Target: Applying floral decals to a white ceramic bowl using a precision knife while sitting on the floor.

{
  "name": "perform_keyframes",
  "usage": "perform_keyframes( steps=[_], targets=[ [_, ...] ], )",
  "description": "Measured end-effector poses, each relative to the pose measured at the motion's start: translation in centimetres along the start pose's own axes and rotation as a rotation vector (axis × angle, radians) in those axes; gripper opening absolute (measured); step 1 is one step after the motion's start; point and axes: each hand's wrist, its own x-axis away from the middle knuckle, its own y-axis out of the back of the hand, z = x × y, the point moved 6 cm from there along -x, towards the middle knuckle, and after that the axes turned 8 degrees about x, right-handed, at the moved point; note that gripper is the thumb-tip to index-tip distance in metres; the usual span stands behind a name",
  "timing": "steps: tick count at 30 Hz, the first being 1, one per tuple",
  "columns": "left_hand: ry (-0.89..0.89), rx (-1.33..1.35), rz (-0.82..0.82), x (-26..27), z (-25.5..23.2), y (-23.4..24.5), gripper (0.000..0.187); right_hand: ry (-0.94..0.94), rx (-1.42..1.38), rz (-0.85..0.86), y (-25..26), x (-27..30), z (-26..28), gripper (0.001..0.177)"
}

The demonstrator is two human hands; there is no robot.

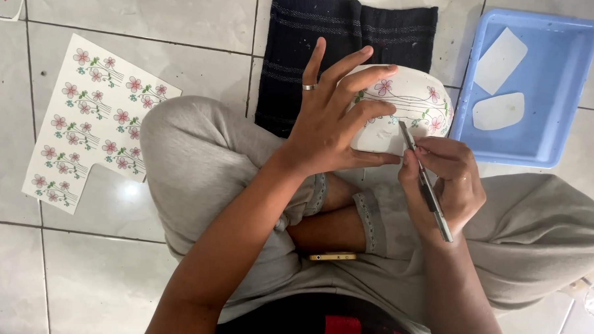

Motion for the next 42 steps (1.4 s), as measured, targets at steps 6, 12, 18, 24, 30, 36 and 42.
perform_keyframes(
  steps=[6,12,18,24,30,36,42],
  targets=[
    [0.081,0.093,0.034,-0.1,-0.1,-0.4,0.051,0.041,0.171,-0.029,-0.8,-0.2,1.6,0.027],
    [0.131,0.051,0.021,-0.1,-0.4,-1.0,0.052,0.002,0.199,-0.061,-1.4,-0.6,2.3,0.026],
    [0.159,0.000,0.022,-0.2,-0.5,-1.4,0.048,-0.015,0.221,-0.083,-1.6,-0.5,2.2,0.027],
    [0.155,-0.005,0.027,-0.1,-0.5,-1.3,0.056,0.039,0.213,-0.049,-1.6,-0.5,2.5,0.026],
    [0.126,0.011,0.037,0.0,-0.3,-1.0,0.062,0.090,0.245,-0.015,-1.4,-0.1,2.7,0.029],
    [0.120,0.026,0.053,0.0,-0.3,-0.7,0.061,0.130,0.237,-0.010,-1.1,0.5,2.7,0.028],
    [0.088,0.047,0.023,0.3,0.0,-0.7,0.060,-0.020,0.040,-0.049,0.0,0.7,1.5,0.025]
  ],
)
